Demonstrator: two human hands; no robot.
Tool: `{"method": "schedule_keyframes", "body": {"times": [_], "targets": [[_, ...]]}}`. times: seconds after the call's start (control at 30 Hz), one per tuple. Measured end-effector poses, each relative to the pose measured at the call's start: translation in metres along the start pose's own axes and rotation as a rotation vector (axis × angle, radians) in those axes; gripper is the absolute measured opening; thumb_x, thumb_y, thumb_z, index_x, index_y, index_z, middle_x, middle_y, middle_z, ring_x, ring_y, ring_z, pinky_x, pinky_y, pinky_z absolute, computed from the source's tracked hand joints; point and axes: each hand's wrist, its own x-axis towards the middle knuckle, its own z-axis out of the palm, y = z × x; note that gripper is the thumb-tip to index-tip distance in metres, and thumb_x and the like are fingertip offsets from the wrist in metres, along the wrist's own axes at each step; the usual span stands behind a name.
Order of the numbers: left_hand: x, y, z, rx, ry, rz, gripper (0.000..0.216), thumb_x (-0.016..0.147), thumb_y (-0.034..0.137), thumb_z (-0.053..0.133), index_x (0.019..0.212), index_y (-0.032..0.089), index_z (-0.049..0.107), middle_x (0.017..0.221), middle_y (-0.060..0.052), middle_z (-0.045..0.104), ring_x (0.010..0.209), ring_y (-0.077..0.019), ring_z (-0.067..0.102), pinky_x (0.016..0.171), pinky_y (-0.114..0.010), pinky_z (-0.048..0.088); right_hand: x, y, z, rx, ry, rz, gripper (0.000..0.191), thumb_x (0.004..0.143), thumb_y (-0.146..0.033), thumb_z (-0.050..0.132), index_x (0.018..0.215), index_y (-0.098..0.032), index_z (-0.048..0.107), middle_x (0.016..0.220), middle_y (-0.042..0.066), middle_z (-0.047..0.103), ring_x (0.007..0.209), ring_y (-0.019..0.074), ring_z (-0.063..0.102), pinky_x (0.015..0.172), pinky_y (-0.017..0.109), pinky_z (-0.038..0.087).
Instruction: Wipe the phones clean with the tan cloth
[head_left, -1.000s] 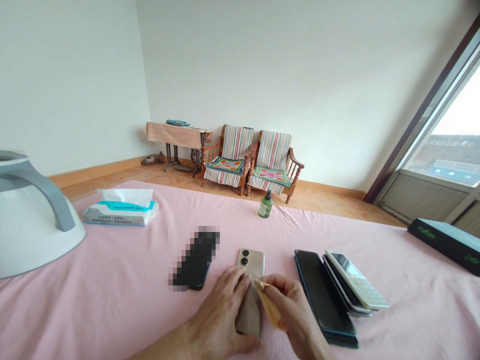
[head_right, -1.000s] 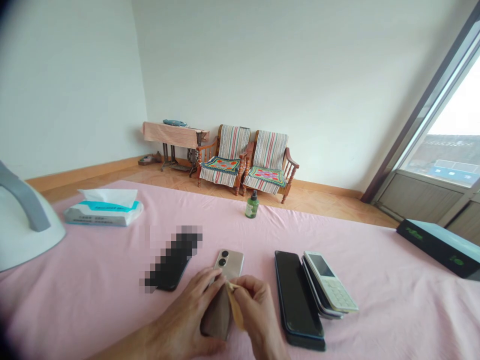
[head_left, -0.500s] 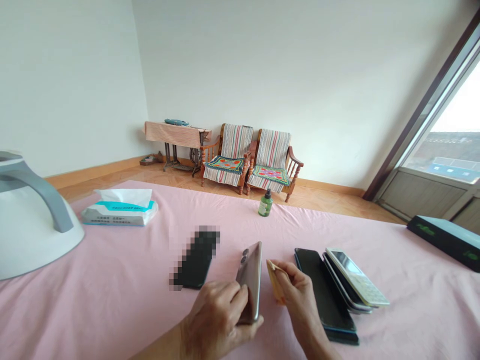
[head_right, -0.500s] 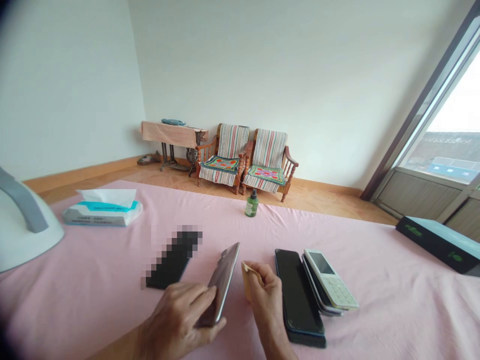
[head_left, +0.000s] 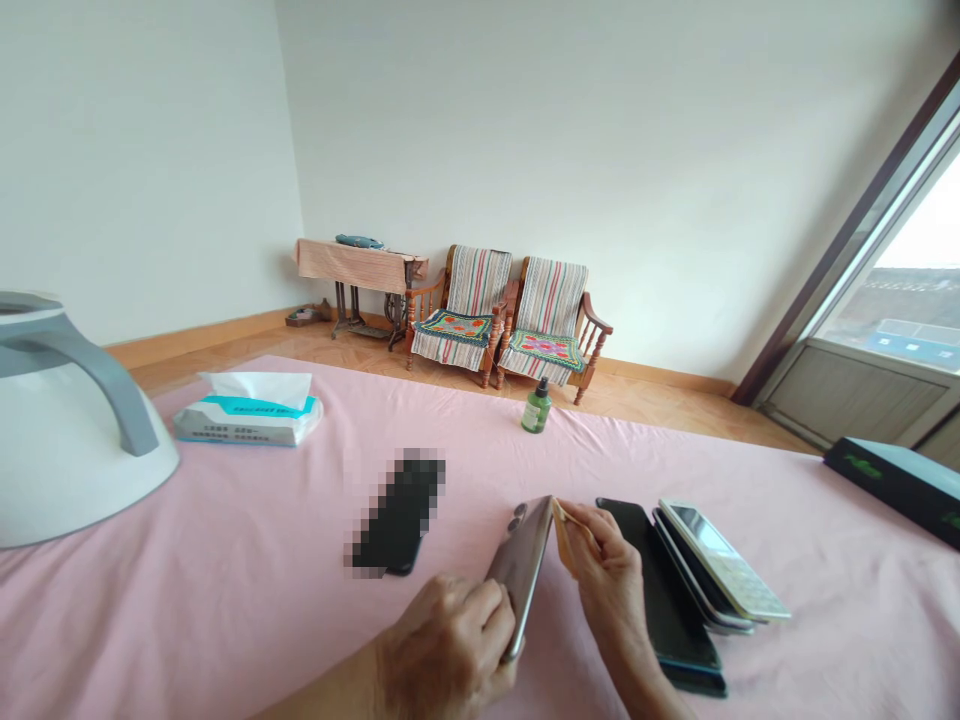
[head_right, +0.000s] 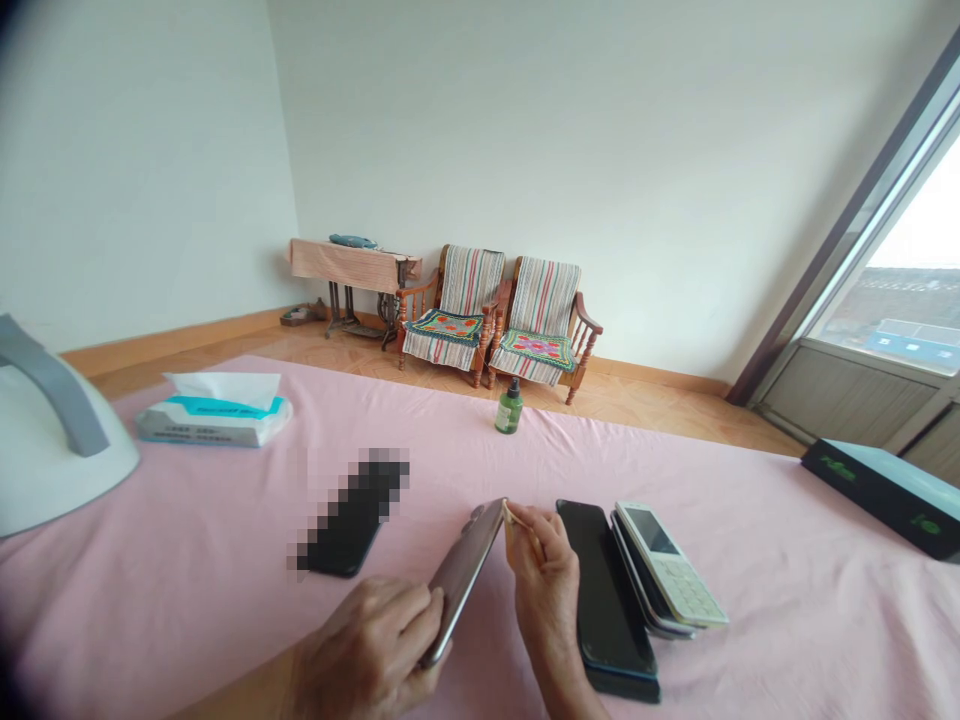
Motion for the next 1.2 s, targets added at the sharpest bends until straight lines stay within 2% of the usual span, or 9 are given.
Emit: {"method": "schedule_keyframes", "body": {"times": [0.17, 0.3, 0.5, 0.6, 0.77, 0.87, 0.97, 1.1, 1.2], "targets": [[0.001, -0.001, 0.002, 0.000, 0.045, 0.030, 0.008, 0.078, 0.017, 0.061, 0.079, 0.017, 0.053, 0.070, 0.001, 0.060, 0.059, -0.0163, 0.057, 0.053, -0.029, 0.042, -0.007, 0.000, 0.002, -0.079, -0.124, -0.107, 0.017, 0.082, -0.021, 0.057, 0.088, -0.022, 0.072, 0.086, 0.004, 0.057, 0.076, 0.0169, 0.058, 0.063, 0.027, 0.048], [0.001, -0.001, 0.002, -0.085, 0.049, -0.061, 0.013, 0.072, 0.012, 0.062, 0.074, 0.018, 0.051, 0.066, 0.003, 0.057, 0.055, -0.0149, 0.053, 0.051, -0.027, 0.039, -0.028, -0.011, 0.006, -0.136, -0.197, -0.262, 0.021, 0.081, -0.009, 0.052, 0.085, -0.022, 0.068, 0.087, 0.004, 0.054, 0.078, 0.0165, 0.058, 0.064, 0.025, 0.048], [-0.004, -0.003, 0.008, -0.228, 0.051, -0.213, 0.015, 0.069, 0.008, 0.060, 0.077, 0.019, 0.053, 0.068, 0.002, 0.057, 0.059, -0.0162, 0.056, 0.056, -0.027, 0.039, -0.053, -0.018, 0.008, -0.027, -0.350, -0.340, 0.024, 0.082, -0.006, 0.049, 0.090, -0.022, 0.064, 0.085, 0.004, 0.052, 0.075, 0.0160, 0.058, 0.059, 0.023, 0.048], [-0.004, -0.005, 0.010, -0.302, 0.004, -0.307, 0.012, 0.071, 0.011, 0.059, 0.073, 0.019, 0.051, 0.067, 0.001, 0.056, 0.062, -0.0166, 0.057, 0.057, -0.026, 0.037, -0.058, -0.018, 0.013, 0.000, -0.372, -0.389, 0.025, 0.081, -0.006, 0.050, 0.088, -0.023, 0.066, 0.081, 0.003, 0.051, 0.070, 0.0146, 0.057, 0.056, 0.023, 0.046], [0.004, -0.011, 0.004, -0.503, 0.007, -0.545, 0.014, 0.077, 0.014, 0.052, 0.066, 0.020, 0.045, 0.061, 0.003, 0.049, 0.057, -0.0134, 0.050, 0.054, -0.024, 0.033, -0.054, -0.017, 0.016, -0.027, -0.206, -0.316, 0.023, 0.082, -0.007, 0.052, 0.085, -0.023, 0.068, 0.079, 0.003, 0.054, 0.072, 0.0151, 0.058, 0.060, 0.023, 0.047], [0.007, -0.017, 0.007, -0.736, 0.010, -0.791, 0.025, 0.083, 0.028, 0.052, 0.061, 0.020, 0.041, 0.056, 0.004, 0.043, 0.054, -0.0128, 0.050, 0.051, -0.023, 0.034, -0.046, -0.014, 0.013, 0.001, -0.171, -0.184, 0.017, 0.085, -0.016, 0.054, 0.087, -0.022, 0.069, 0.080, 0.003, 0.054, 0.070, 0.0152, 0.058, 0.059, 0.024, 0.048], [0.006, -0.020, 0.017, -0.930, -0.052, -0.916, 0.026, 0.085, 0.038, 0.048, 0.067, 0.020, 0.041, 0.055, 0.005, 0.046, 0.044, -0.0129, 0.055, 0.041, -0.020, 0.038, -0.040, -0.006, 0.012, -0.001, -0.135, -0.095, 0.016, 0.085, -0.024, 0.055, 0.085, -0.021, 0.071, 0.077, 0.003, 0.055, 0.066, 0.0146, 0.057, 0.056, 0.023, 0.047], [0.003, -0.019, 0.030, -1.102, -0.162, -0.945, 0.023, 0.087, 0.039, 0.041, 0.086, 0.018, 0.047, 0.053, 0.004, 0.054, 0.036, -0.0142, 0.057, 0.032, -0.018, 0.040, -0.041, 0.002, 0.016, -0.074, -0.281, -0.135, 0.019, 0.084, -0.020, 0.054, 0.086, -0.022, 0.072, 0.081, 0.004, 0.058, 0.072, 0.0157, 0.060, 0.062, 0.022, 0.049], [0.002, -0.019, 0.035, -1.159, -0.195, -0.954, 0.023, 0.088, 0.039, 0.042, 0.091, 0.017, 0.048, 0.052, 0.003, 0.056, 0.034, -0.0128, 0.056, 0.030, -0.016, 0.039, -0.046, 0.004, 0.021, -0.112, -0.378, -0.164, 0.028, 0.085, -0.014, 0.047, 0.092, -0.023, 0.072, 0.084, 0.005, 0.058, 0.076, 0.0159, 0.061, 0.067, 0.023, 0.049]]}}
